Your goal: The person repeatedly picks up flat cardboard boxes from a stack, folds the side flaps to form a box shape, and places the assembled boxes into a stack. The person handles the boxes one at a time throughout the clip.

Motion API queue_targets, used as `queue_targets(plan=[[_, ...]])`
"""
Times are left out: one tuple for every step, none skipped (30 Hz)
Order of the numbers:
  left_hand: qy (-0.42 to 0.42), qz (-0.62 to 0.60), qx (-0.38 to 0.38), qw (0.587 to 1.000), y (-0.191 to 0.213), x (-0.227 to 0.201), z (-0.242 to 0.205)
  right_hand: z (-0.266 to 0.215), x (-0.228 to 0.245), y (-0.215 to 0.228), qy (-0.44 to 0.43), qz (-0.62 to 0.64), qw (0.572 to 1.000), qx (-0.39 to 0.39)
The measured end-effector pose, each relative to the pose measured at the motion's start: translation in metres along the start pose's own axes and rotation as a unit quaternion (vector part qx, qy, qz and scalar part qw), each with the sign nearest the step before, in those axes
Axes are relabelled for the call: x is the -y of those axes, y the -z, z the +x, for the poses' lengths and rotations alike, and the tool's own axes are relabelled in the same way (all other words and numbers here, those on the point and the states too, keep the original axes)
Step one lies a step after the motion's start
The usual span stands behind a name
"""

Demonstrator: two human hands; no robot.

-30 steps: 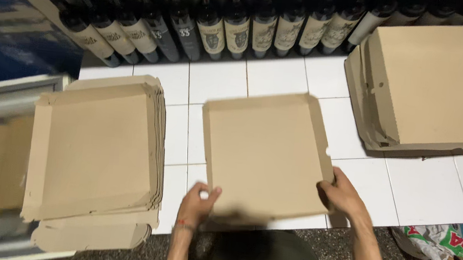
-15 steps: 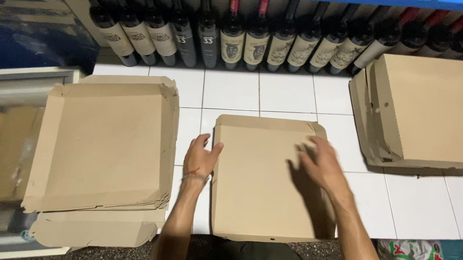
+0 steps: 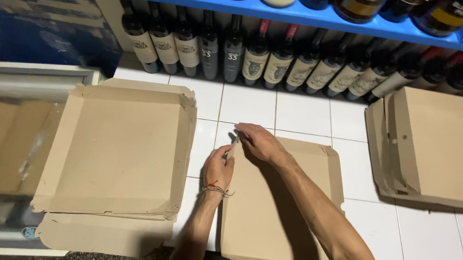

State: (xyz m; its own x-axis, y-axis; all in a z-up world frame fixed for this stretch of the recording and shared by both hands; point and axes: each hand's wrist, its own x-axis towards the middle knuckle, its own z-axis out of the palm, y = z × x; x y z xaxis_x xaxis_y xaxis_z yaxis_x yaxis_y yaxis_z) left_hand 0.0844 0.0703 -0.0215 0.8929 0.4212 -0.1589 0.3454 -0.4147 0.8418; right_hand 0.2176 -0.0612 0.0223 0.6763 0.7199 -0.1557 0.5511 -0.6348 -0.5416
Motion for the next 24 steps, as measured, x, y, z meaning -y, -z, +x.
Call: queue_targets(plan=[[0.003, -0.002, -0.003, 1.0, -0.004, 0.006, 0.002, 0.005, -0.006, -0.002, 0.003, -0.001, 1.0, 0.004], [-0.006, -0.006, -0.013, 1.0, -0.009, 0.012, 0.005, 0.01, -0.012, -0.004, 0.015, 0.001, 1.0, 0.014], [-0.015, -0.009, -0.024, 1.0, -0.014, 0.018, 0.008, 0.016, -0.018, -0.006, 0.028, 0.003, 0.999, 0.025], [-0.011, -0.011, -0.026, 1.0, -0.016, 0.022, 0.01, 0.015, -0.017, -0.002, 0.03, 0.001, 0.999, 0.03], [-0.017, -0.011, -0.041, 0.999, -0.02, 0.025, 0.012, 0.015, -0.016, 0.002, 0.028, 0.006, 0.999, 0.032], [-0.022, -0.009, -0.054, 0.998, -0.024, 0.03, 0.013, 0.013, -0.016, 0.004, 0.024, 0.011, 0.999, 0.035], [-0.017, -0.012, -0.055, 0.998, -0.023, 0.026, 0.011, 0.011, -0.009, 0.011, 0.025, 0.01, 0.999, 0.041], [-0.023, -0.02, -0.057, 0.998, -0.022, 0.022, 0.01, 0.009, -0.003, 0.017, 0.009, 0.046, 0.998, 0.042], [-0.028, -0.028, -0.06, 0.997, -0.021, 0.017, 0.008, 0.006, 0.003, 0.024, -0.008, 0.082, 0.996, 0.043], [-0.027, -0.03, -0.059, 0.997, -0.022, 0.015, 0.007, 0.005, 0.003, 0.027, -0.009, 0.082, 0.996, 0.045], [-0.056, -0.021, -0.074, 0.995, -0.022, 0.013, 0.006, 0.003, 0.003, 0.029, -0.02, 0.102, 0.994, 0.045], [-0.085, -0.011, -0.091, 0.992, -0.021, 0.012, 0.005, 0.002, 0.004, 0.031, -0.03, 0.123, 0.991, 0.045], [-0.082, -0.011, -0.091, 0.992, -0.022, 0.012, 0.005, 0.002, 0.002, 0.032, -0.03, 0.123, 0.991, 0.048], [-0.1, -0.013, -0.092, 0.991, -0.024, 0.012, 0.004, 0.001, 0.0, 0.033, -0.031, 0.126, 0.99, 0.046], [-0.117, -0.015, -0.093, 0.989, -0.025, 0.012, 0.003, 0.0, -0.002, 0.035, -0.033, 0.129, 0.99, 0.044], [-0.117, -0.016, -0.092, 0.989, -0.027, 0.013, 0.003, -0.001, 0.0, 0.038, -0.034, 0.129, 0.99, 0.044], [-0.137, -0.006, -0.097, 0.986, -0.029, 0.013, 0.004, -0.002, 0.001, 0.041, -0.033, 0.137, 0.989, 0.042], [-0.158, 0.004, -0.103, 0.982, -0.031, 0.014, 0.004, -0.003, 0.003, 0.043, -0.031, 0.146, 0.988, 0.039], [-0.158, 0.004, -0.103, 0.982, -0.029, 0.012, 0.003, -0.002, 0.004, 0.044, -0.031, 0.146, 0.988, 0.04], [-0.166, 0.001, -0.108, 0.98, -0.027, 0.008, 0.002, -0.002, 0.004, 0.046, -0.012, 0.125, 0.991, 0.047], [-0.175, -0.003, -0.113, 0.978, -0.026, 0.005, 0.001, -0.002, 0.005, 0.048, 0.007, 0.105, 0.993, 0.054], [-0.174, -0.003, -0.113, 0.978, -0.025, 0.004, 0.0, -0.002, 0.007, 0.05, 0.008, 0.104, 0.993, 0.055], [-0.177, -0.007, -0.121, 0.977, -0.024, 0.004, 0.0, -0.003, 0.01, 0.052, 0.028, 0.089, 0.993, 0.066], [-0.181, -0.012, -0.128, 0.975, -0.024, 0.003, -0.001, -0.003, 0.012, 0.055, 0.047, 0.072, 0.993, 0.077]])
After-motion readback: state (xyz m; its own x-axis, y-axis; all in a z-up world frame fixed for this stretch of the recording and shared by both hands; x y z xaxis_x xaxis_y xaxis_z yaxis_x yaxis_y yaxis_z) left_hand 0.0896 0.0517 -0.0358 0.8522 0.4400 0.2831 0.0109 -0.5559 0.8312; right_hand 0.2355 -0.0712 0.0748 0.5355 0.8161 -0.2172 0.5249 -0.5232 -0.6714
